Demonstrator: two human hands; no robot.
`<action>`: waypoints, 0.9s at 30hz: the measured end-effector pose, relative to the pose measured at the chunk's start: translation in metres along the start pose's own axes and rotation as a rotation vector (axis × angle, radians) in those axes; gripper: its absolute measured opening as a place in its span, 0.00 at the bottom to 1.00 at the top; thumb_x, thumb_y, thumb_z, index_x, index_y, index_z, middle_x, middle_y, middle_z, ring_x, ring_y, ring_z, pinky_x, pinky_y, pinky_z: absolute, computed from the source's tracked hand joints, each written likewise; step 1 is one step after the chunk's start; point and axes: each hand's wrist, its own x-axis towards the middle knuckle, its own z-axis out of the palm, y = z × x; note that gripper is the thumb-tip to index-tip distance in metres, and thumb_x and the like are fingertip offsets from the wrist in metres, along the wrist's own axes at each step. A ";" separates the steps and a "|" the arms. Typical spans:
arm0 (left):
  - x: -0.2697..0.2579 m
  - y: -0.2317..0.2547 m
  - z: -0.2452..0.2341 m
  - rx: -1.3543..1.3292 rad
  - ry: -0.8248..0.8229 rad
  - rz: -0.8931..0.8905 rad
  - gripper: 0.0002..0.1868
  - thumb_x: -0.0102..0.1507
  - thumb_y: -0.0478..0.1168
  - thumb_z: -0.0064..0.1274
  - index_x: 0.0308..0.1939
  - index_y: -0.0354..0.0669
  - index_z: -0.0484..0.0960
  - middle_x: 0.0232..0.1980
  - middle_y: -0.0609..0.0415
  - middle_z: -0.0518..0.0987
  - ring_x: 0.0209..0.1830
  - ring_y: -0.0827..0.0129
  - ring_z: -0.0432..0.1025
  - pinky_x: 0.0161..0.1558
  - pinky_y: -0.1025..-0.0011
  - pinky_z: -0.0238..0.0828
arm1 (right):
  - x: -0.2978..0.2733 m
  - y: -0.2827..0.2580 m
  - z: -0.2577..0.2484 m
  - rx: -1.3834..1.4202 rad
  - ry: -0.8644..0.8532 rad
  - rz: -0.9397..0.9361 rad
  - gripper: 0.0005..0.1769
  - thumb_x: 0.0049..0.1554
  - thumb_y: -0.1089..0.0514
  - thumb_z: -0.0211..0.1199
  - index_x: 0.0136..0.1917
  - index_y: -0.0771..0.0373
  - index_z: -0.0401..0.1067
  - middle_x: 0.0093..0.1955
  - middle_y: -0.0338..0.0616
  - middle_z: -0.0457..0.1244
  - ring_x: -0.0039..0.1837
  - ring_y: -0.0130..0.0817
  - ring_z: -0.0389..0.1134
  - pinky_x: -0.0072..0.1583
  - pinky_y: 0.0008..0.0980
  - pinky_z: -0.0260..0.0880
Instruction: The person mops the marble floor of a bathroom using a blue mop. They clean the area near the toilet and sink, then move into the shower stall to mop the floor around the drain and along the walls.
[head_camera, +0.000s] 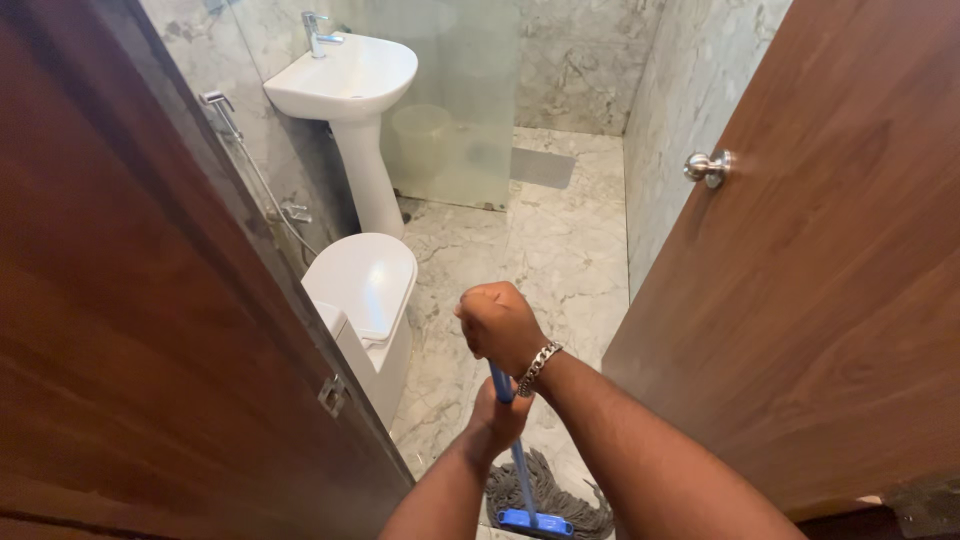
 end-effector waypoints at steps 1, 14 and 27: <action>-0.001 -0.002 -0.006 0.003 -0.002 -0.007 0.14 0.61 0.40 0.53 0.21 0.40 0.74 0.18 0.61 0.70 0.20 0.77 0.63 0.24 0.67 0.59 | 0.001 0.001 0.003 0.020 -0.024 -0.003 0.19 0.54 0.59 0.54 0.24 0.61 0.58 0.22 0.40 0.54 0.24 0.29 0.53 0.30 0.32 0.57; -0.002 0.017 -0.064 0.440 0.102 -0.020 0.21 0.58 0.47 0.55 0.18 0.33 0.77 0.19 0.39 0.75 0.20 0.53 0.72 0.30 0.56 0.69 | 0.009 0.007 0.008 0.188 -0.136 -0.025 0.18 0.55 0.60 0.53 0.25 0.59 0.56 0.22 0.39 0.53 0.25 0.30 0.52 0.32 0.32 0.56; -0.002 0.021 0.014 0.189 -0.061 -0.255 0.23 0.61 0.52 0.60 0.21 0.36 0.77 0.19 0.57 0.71 0.22 0.72 0.63 0.28 0.65 0.62 | -0.024 -0.012 -0.056 -0.139 0.098 0.015 0.19 0.54 0.58 0.53 0.23 0.64 0.59 0.20 0.42 0.55 0.22 0.29 0.54 0.28 0.32 0.57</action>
